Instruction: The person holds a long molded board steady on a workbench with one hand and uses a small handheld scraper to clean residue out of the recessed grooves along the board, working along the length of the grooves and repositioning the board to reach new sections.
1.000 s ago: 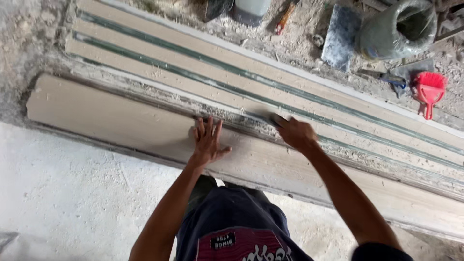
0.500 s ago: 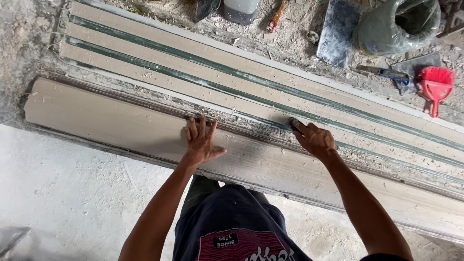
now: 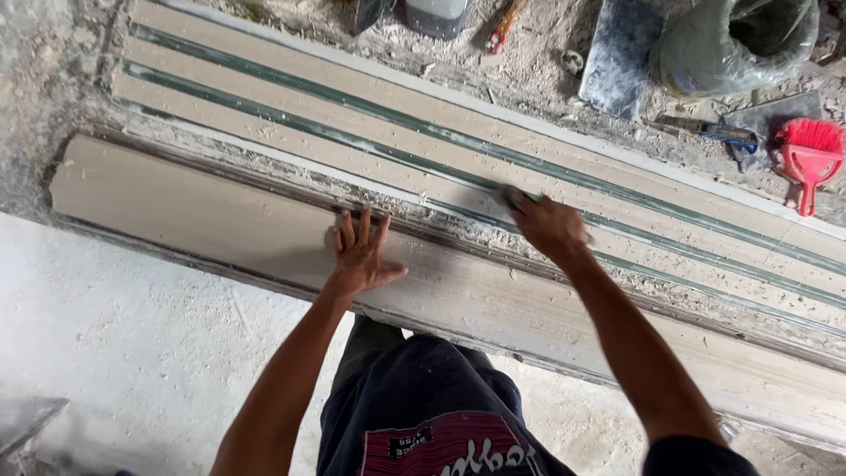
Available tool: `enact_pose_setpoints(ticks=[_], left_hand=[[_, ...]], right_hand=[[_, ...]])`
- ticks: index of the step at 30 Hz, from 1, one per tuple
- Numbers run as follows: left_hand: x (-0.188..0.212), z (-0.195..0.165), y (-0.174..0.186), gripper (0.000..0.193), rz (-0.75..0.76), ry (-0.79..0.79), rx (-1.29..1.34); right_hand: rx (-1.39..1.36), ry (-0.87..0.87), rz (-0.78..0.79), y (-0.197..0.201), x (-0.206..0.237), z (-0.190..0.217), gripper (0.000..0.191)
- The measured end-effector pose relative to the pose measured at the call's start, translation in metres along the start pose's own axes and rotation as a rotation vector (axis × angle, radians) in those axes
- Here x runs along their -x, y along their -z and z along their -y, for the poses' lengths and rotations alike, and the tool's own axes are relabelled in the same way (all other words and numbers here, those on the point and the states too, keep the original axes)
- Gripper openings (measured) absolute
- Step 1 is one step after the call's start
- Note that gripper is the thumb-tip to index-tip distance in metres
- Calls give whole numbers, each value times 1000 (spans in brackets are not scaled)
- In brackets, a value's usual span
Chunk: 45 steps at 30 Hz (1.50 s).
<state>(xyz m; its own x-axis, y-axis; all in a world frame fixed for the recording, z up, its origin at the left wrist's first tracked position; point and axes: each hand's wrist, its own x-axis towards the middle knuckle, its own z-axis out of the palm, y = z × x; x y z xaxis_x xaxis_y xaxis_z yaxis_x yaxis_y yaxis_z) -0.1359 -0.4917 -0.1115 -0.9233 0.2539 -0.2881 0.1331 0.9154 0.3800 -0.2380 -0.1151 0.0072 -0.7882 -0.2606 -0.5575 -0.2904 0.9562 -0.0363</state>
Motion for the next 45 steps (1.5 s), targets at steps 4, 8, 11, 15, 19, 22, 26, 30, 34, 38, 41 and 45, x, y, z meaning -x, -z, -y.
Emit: enact_pose_setpoints(ticks=[4,8,11,15,19,22,26,30,34,38,41,45], left_hand=[[0,-8,13,129,299,149,24],[-1,-16,30,126,275,156,2],[-6,-19,39,127,351,193,84],[-7,-20,43,129,359,195,79],[-4,-21,43,128,284,152,51],[-5,-20,44,126,361,189,104],[-10,-19,46,128,369,194,58],[-10,-18,47,130,366,198,54],[-6,-19,49,133,327,171,100],[-9,-23,53,133,372,185,82],[-11,-23,52,135,456,214,64],[-10,-17,48,132,351,194,101]], right_hand=[[315,159,3,7,-13,9,50],[240,163,-118,12,4,-6,52],[382,336,-255,11,-5,9,51],[411,389,-200,5,-24,45,38],[319,318,-52,10,34,22,49],[343,165,223,22,57,20,58],[-185,-154,285,29,-4,107,48],[128,179,44,21,-52,173,56],[2,59,265,19,-8,118,53],[110,-30,259,27,29,70,52],[117,23,309,32,-7,113,59],[85,204,-68,30,-83,209,38]])
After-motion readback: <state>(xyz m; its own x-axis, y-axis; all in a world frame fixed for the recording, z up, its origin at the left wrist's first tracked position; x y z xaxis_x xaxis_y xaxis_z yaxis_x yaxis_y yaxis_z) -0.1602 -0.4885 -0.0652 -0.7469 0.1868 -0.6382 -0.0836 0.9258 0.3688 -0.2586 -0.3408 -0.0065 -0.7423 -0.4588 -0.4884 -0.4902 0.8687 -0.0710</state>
